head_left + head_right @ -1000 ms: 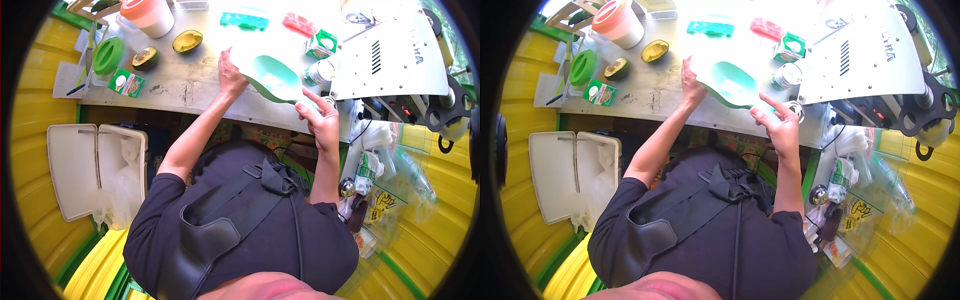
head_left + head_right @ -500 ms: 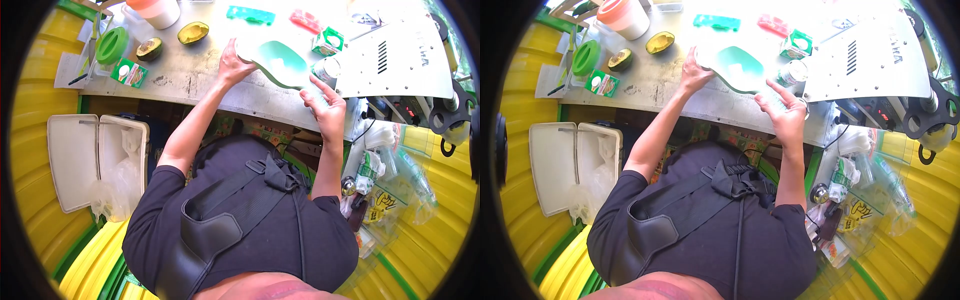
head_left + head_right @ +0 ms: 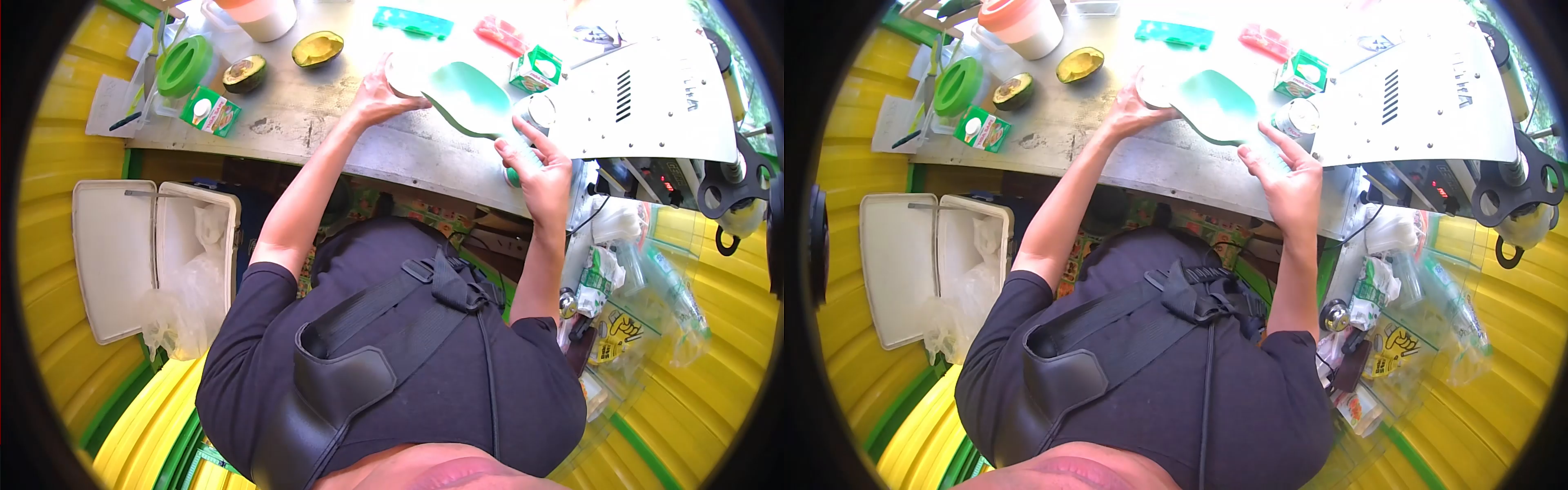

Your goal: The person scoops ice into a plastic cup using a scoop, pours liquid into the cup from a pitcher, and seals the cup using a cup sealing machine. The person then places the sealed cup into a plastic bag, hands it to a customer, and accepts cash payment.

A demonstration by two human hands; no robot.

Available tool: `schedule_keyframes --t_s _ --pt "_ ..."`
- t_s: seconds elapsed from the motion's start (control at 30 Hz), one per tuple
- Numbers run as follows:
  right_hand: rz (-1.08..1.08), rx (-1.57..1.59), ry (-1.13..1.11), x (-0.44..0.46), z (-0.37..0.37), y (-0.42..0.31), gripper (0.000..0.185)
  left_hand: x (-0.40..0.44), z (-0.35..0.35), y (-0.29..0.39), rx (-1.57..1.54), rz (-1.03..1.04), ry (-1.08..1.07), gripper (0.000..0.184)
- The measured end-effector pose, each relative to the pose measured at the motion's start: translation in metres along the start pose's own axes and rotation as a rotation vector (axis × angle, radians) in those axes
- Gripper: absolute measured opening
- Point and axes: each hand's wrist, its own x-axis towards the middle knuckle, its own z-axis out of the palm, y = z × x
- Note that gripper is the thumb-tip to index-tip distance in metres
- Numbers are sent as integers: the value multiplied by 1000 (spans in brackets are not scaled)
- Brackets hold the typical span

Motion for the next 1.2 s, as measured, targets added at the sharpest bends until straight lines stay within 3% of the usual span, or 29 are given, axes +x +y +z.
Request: schedule_keyframes --t_s 0.1,0.33,0.43,0.63,0.8,0.9,0.93,1.03,1.2 --pt "40 91 -3 -1 4 -5 52 -2 -4 16 -75 -30 -2 111" --pt "84 2 -43 3 -14 -14 52 9 0 -15 -65 -38 -40 105" --pt "66 -11 -48 5 -18 -14 53 13 -5 -20 121 47 -37 101" --pt "41 -57 -50 5 -17 -23 53 11 -17 -5 -260 16 -205 96" --pt "40 -131 -47 4 -16 -28 53 -1 -21 17 -35 -33 -115 100" --pt "67 -98 -42 -1 -15 -37 53 5 -1 -24 23 -7 -86 103" --pt "68 -141 -40 -1 -16 -39 52 3 -3 -10 -109 8 -83 98" --pt "29 -125 -49 -3 -16 -36 52 -6 -5 15 -42 29 66 91" --pt "54 -110 -33 -8 -12 -39 51 -3 9 2 -105 39 89 89"
